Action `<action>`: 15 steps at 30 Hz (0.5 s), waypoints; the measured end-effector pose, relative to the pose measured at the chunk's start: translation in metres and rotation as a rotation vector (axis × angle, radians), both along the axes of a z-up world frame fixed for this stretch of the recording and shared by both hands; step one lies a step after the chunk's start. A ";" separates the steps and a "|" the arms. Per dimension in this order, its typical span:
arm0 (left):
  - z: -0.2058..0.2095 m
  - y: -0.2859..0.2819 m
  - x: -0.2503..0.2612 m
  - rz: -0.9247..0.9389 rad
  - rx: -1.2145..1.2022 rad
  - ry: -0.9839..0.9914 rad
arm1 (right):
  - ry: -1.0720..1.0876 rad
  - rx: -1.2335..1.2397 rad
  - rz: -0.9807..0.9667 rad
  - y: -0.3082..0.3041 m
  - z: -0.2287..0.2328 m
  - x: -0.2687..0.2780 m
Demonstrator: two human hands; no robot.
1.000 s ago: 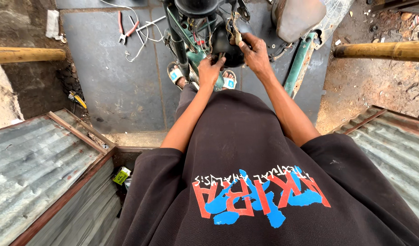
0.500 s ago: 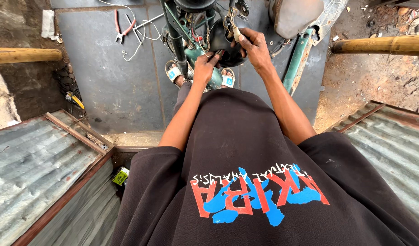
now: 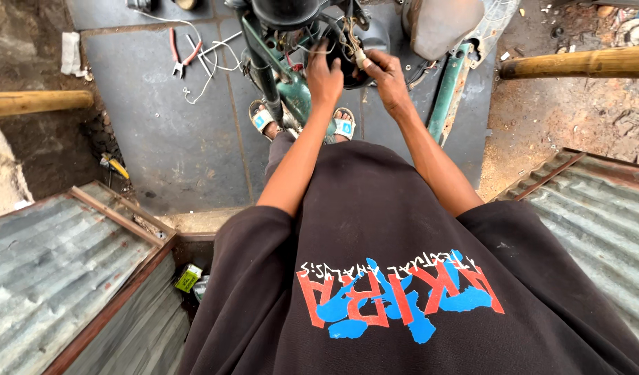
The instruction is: The person disassembles the headlight and wiring assembly of a motorcycle using a screwdriver and by hand. They remove the headlight unit, manipulate the internal wiring connectors, and use a wrench to adjust front-end components alongside another person.
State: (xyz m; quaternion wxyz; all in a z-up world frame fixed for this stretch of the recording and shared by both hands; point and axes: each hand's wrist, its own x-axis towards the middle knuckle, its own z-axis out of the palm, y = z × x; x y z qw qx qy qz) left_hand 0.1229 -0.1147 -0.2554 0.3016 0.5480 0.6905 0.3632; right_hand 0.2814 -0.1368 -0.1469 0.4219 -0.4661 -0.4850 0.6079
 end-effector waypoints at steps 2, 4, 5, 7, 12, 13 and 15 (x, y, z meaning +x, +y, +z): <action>-0.027 0.021 0.012 0.040 -0.125 -0.078 | -0.057 -0.017 0.001 -0.002 0.000 0.001; -0.045 0.043 0.019 0.079 -0.246 -0.152 | -0.055 -0.022 -0.011 0.003 0.001 -0.002; -0.052 0.051 0.023 0.165 -0.224 -0.423 | -0.053 -0.030 -0.017 0.004 0.001 -0.002; -0.060 0.054 0.027 0.247 -0.209 -0.696 | -0.069 -0.052 -0.021 0.005 0.001 0.002; -0.061 0.057 0.015 0.143 -0.133 -1.113 | -0.495 -0.132 -0.032 0.018 -0.008 0.004; -0.062 0.057 0.013 0.147 -0.136 -1.112 | -0.660 0.121 -0.075 0.021 -0.013 0.005; -0.064 0.060 0.014 0.265 -0.292 -0.827 | -0.813 0.375 -0.107 0.027 -0.024 0.010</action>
